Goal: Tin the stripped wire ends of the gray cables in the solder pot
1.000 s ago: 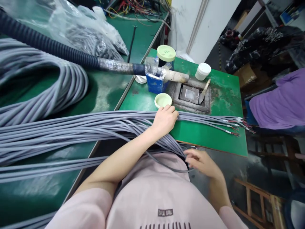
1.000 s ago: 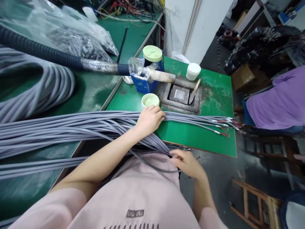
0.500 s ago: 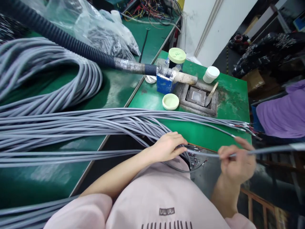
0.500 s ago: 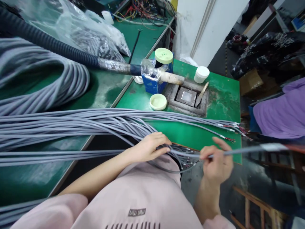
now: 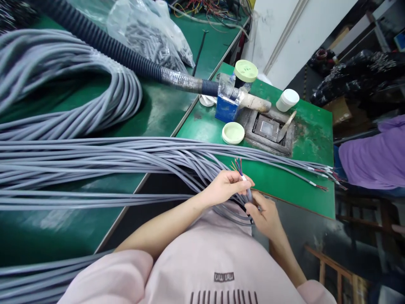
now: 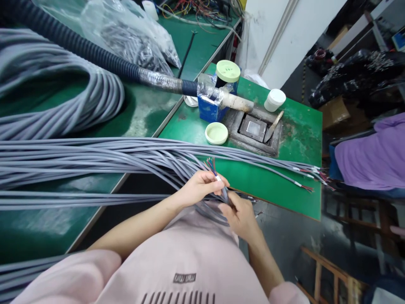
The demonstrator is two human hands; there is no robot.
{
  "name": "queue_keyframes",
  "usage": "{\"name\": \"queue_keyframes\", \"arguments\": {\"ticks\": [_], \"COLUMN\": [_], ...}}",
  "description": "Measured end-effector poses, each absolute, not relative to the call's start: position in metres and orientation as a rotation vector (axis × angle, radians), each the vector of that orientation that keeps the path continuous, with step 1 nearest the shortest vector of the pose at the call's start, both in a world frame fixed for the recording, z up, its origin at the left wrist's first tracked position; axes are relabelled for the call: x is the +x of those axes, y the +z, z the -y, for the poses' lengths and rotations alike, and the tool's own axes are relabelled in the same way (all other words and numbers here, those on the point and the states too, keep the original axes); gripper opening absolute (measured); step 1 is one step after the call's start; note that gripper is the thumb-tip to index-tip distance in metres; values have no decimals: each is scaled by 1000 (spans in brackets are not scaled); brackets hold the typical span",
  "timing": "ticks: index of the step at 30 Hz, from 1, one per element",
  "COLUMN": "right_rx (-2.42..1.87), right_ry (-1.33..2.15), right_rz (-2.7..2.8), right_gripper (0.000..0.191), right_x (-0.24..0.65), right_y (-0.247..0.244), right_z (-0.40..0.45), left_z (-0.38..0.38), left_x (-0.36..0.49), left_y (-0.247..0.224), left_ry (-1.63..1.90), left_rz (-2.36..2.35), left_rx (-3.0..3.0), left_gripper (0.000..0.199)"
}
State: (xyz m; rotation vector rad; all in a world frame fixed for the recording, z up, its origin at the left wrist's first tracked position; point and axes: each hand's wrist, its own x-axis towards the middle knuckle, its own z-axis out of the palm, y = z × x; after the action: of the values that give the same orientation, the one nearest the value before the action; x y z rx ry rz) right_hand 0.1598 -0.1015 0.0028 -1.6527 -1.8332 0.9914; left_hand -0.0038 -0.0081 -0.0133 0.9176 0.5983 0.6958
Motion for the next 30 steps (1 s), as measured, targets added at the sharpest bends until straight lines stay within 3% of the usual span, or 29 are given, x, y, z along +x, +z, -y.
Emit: {"name": "queue_keyframes", "arguments": {"ticks": [14, 30], "right_rx": [-1603, -1579], "right_ry": [1120, 1137], "right_rz": [1526, 1491], "right_gripper": [27, 28], "right_x": [150, 149], "right_y": [5, 0], "right_z": [88, 87], "left_z": [-2, -5], "left_x": [-14, -6], "left_y": [-17, -3], "left_ry": [972, 1039], "left_rz": [-683, -788], "left_rx": [714, 785], "left_gripper": [25, 26]}}
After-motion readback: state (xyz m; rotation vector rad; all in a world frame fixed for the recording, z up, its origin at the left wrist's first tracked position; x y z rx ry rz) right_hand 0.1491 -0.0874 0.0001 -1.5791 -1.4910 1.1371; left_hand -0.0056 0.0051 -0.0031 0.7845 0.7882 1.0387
